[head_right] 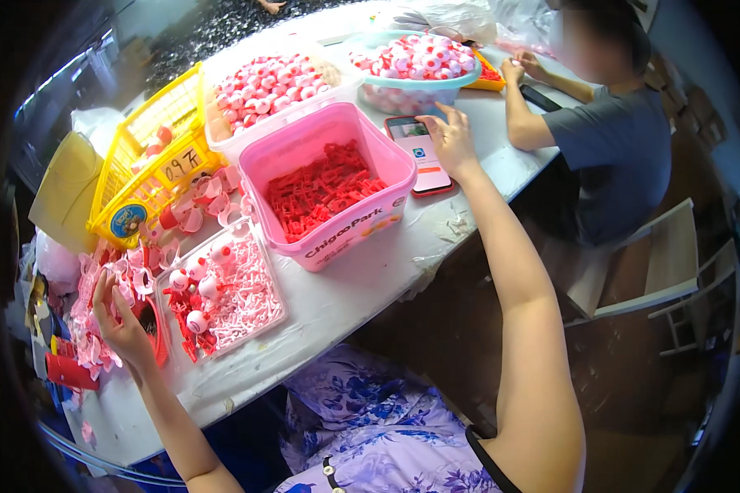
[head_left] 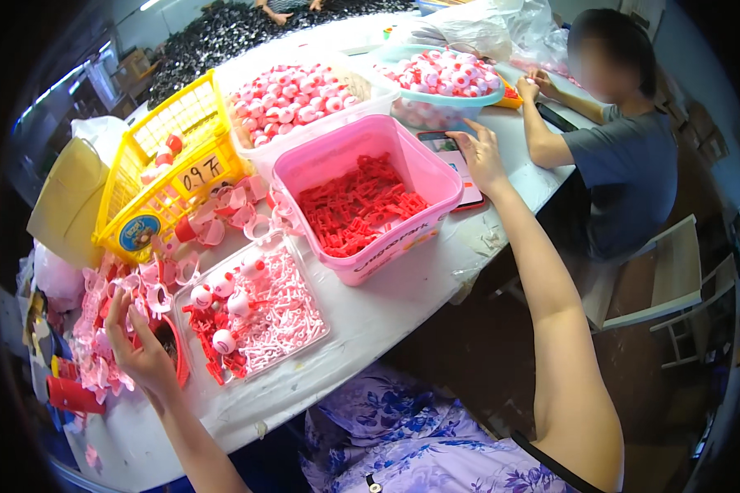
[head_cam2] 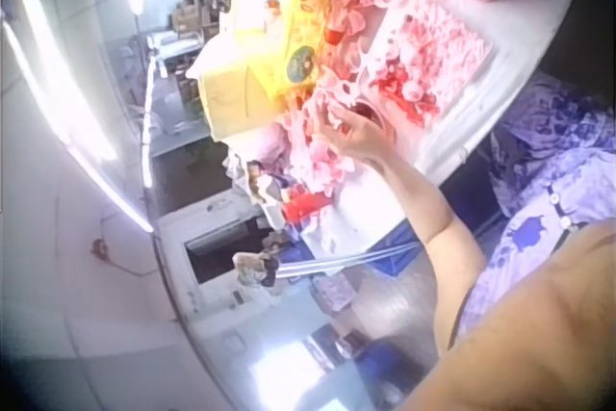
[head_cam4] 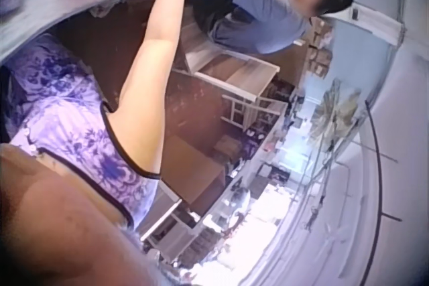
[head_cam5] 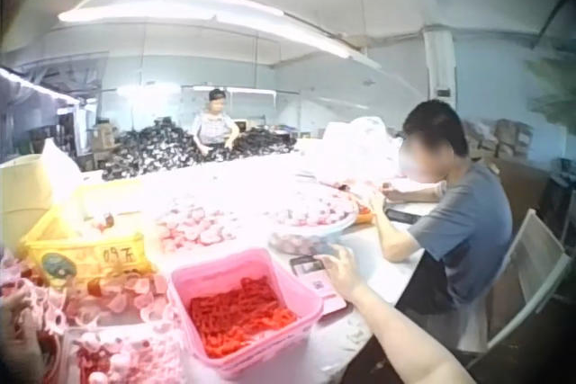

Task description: The person assembles small pink and white plastic toys by hand. They pick up a white head piece and a pink body frame, insert the head into the body, and attach small red limbs to the frame. The process is repeated for multiple units, with finished toys placed into a yellow basket.

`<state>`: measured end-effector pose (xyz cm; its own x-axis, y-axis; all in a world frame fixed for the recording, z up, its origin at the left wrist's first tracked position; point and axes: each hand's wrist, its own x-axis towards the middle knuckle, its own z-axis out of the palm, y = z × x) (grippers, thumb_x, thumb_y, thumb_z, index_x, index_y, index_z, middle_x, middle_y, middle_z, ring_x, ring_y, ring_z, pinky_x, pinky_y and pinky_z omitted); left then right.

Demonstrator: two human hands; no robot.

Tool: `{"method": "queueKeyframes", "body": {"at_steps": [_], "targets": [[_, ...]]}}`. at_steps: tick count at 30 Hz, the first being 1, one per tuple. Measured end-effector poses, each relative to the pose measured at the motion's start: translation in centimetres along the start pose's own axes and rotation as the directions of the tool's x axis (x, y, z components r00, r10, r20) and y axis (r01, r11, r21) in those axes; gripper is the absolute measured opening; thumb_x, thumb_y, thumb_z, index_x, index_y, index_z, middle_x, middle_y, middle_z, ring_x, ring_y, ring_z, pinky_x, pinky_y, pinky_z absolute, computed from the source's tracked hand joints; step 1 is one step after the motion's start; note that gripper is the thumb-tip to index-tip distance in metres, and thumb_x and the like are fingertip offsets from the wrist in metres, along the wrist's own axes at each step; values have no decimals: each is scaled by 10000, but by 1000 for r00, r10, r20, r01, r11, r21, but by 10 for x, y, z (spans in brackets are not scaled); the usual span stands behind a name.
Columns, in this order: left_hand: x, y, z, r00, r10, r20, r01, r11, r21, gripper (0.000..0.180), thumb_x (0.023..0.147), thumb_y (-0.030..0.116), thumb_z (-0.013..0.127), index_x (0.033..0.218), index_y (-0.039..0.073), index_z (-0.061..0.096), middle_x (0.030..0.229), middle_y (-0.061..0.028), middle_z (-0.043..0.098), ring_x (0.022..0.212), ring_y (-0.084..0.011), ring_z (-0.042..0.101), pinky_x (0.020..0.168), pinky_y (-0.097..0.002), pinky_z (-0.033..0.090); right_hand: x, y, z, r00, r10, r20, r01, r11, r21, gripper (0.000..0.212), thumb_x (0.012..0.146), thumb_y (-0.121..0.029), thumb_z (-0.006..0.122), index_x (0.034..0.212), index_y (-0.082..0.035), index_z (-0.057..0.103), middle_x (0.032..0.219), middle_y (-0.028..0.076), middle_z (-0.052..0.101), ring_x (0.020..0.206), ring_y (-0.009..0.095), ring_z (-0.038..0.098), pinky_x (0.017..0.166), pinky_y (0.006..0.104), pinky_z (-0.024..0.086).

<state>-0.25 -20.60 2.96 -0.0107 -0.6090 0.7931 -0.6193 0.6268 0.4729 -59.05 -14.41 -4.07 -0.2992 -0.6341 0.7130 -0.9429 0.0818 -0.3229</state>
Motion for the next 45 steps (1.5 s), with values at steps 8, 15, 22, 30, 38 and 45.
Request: {"method": "queueKeyframes", "body": {"at_steps": [8, 15, 22, 30, 38, 45], "targets": [[0, 4, -6, 1000, -16, -18, 16, 1000, 14, 309, 965, 10, 487, 1269, 6, 537, 1197, -128, 608, 1083, -202, 594, 957, -327, 465, -2, -8, -13, 999, 21, -40, -20, 1000, 22, 526, 1016, -481, 287, 1148, -165, 686, 1311, 193, 508, 1221, 368, 420, 1063, 447, 308], [1, -18, -13, 998, -43, -44, 42, 999, -30, 321, 965, -13, 470, 1283, -6, 519, 1202, -128, 599, 1087, -198, 588, 965, -316, 462, -34, -26, -41, 982, 149, -117, -127, 976, 177, 549, 1034, -443, 263, 1182, -97, 664, 1326, 155, 502, 1211, 311, 422, 1064, 392, 294], [0, -2, -5, 1000, -10, 4, 11, 1000, -15, 321, 969, -2, 473, 1287, -5, 517, 1215, -136, 591, 1073, -195, 592, 950, -312, 471, -55, -37, -46, 997, 73, -8, -73, 995, 73, 421, 1011, -435, 362, 1187, -193, 659, 1323, 205, 486, 1295, 398, 349, 1100, 472, 265], [1, -13, -8, 998, -56, -13, 56, 998, -28, 320, 980, 31, 474, 1295, 8, 521, 1154, -136, 626, 1020, -193, 611, 902, -313, 489, -56, -39, -43, 1000, -3, 4, 3, 998, 64, 420, 975, -471, 437, 1152, -171, 671, 1313, 210, 492, 1281, 383, 370, 1086, 461, 291], [4, -21, -8, 1000, 22, -22, -23, 1000, -5, 305, 977, 25, 472, 1273, -5, 535, 1162, -155, 625, 1021, -209, 620, 900, -319, 493, -59, -38, -41, 1000, -8, -21, 9, 999, 33, 364, 945, -445, 502, 1087, -173, 699, 1271, 194, 522, 1241, 375, 419, 1056, 457, 336], [4, -27, -6, 999, 41, -21, -41, 999, 5, 303, 971, 19, 477, 1266, -20, 533, 1176, -160, 621, 1027, -223, 625, 888, -317, 498, -60, -37, -41, 995, -11, -97, 14, 1000, 22, 372, 938, -434, 527, 1139, -152, 660, 1216, 204, 547, 1212, 376, 444, 1037, 456, 356]]}}
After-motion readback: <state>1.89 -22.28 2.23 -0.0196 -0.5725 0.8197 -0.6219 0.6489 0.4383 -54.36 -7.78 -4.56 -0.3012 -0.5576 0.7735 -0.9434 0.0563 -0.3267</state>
